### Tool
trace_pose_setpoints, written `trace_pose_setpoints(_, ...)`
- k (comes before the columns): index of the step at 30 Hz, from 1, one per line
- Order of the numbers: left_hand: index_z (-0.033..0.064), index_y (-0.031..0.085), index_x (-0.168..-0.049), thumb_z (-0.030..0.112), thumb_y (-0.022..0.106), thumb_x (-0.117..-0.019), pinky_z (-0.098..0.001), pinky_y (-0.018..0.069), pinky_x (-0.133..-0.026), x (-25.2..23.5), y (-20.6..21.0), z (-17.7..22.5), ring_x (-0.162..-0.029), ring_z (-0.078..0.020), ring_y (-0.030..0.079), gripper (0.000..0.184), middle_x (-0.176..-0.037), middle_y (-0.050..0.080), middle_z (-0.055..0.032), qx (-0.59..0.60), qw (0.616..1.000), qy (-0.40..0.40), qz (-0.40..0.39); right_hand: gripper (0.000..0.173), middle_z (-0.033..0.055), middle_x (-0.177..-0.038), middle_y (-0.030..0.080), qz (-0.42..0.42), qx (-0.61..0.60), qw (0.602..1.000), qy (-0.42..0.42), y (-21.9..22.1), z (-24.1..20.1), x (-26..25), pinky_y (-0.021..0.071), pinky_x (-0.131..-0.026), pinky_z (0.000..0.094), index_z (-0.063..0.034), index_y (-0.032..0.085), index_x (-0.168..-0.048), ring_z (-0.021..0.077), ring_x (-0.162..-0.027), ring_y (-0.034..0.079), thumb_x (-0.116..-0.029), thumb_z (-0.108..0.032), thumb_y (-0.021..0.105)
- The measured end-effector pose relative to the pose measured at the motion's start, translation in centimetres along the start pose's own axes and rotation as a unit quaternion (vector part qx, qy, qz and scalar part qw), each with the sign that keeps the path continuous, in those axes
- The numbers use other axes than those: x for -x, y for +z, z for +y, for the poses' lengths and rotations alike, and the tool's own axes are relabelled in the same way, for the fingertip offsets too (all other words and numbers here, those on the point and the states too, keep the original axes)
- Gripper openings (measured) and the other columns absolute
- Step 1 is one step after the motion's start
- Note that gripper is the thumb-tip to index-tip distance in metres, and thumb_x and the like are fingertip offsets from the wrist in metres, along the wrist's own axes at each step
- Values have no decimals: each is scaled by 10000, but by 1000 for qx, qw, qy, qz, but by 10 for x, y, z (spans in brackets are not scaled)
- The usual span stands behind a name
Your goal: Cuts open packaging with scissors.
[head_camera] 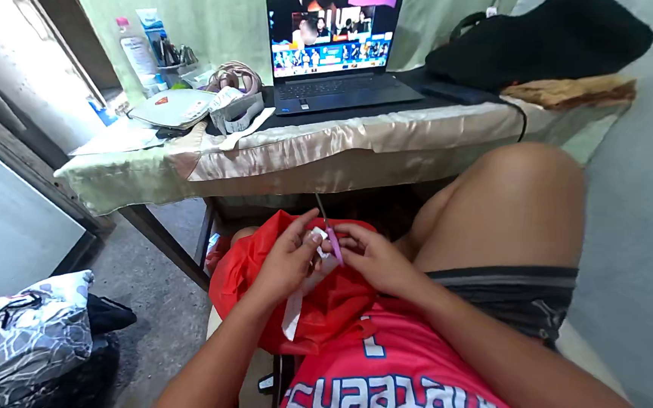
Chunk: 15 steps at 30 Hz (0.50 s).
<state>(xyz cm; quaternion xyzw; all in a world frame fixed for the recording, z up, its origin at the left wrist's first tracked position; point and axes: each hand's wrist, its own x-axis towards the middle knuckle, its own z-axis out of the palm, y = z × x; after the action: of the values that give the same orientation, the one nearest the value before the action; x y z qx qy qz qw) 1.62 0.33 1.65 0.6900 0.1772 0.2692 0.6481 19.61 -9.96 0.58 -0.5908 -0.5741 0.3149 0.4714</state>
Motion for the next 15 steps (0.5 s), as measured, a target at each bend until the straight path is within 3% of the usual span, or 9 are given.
trace_pose_setpoints(3, 135, 310, -1597, 123, 437, -1096, -263, 552, -626, -13, -4, 12, -702, -142, 645, 516, -1008, 708, -112, 16, 1000, 19, -7, 340, 42, -1108, 737, 57, -20, 998, -22, -4, 3, -2, 604, -865, 297, -79, 569, -1358, 121, -953, 716, -1019, -98, 584)
trace_pose_setpoints(5, 126, 381, -1553, 111, 449, -1093, -287, 580, -656, -17, -4, 17, -738, -175, 677, 465, -1058, 712, -137, 42, 998, 41, 19, 349, 55, -1080, 731, 83, -39, 995, -36, -3, 3, -3, 607, -850, 299, -72, 547, -1355, 134, -933, 717, -1009, -88, 593)
trace_pose_setpoints(8, 9, 565, -1284, 106, 480, -1082, -299, 596, -657, -18, -2, 6, -741, -183, 709, 239, -1103, 733, -159, 79, 989, 84, 91, 439, 78, -1096, 714, 80, -75, 993, -54, 0, -1, -1, 611, -830, 290, -29, 514, -1364, 147, -954, 710, -960, -91, 674)
trace_pose_setpoints(10, -33, 652, -1199, 98, 518, -1068, -328, 617, -686, -16, -4, -6, -776, -202, 720, 229, -1089, 735, -168, 103, 984, 93, 116, 512, 73, -1101, 695, 68, -81, 992, -64, 0, 0, 2, 610, -833, 281, -28, 525, -1367, 146, -967, 697, -926, -156, 750)
trace_pose_setpoints(12, -32, 685, -1193, 96, 537, -1060, -333, 621, -704, -11, -6, -15, -791, -201, 718, 236, -1071, 736, -166, 106, 982, 101, 117, 512, 55, -1108, 681, 66, -47, 992, -95, 0, 8, 6, 595, -861, 283, -46, 542, -1359, 141, -996, 678, -922, -198, 761)
trace_pose_setpoints(15, -2, 682, -1229, 86, 578, -1038, -309, 607, -707, -5, -6, -14, -775, -168, 690, 234, -1018, 725, -133, 99, 983, 107, 115, 561, 28, -1259, 654, 68, 66, 989, -114, -9, 20, 16, 584, -935, 325, -155, 563, -1423, 132, -1112, 651, -917, -301, 756)
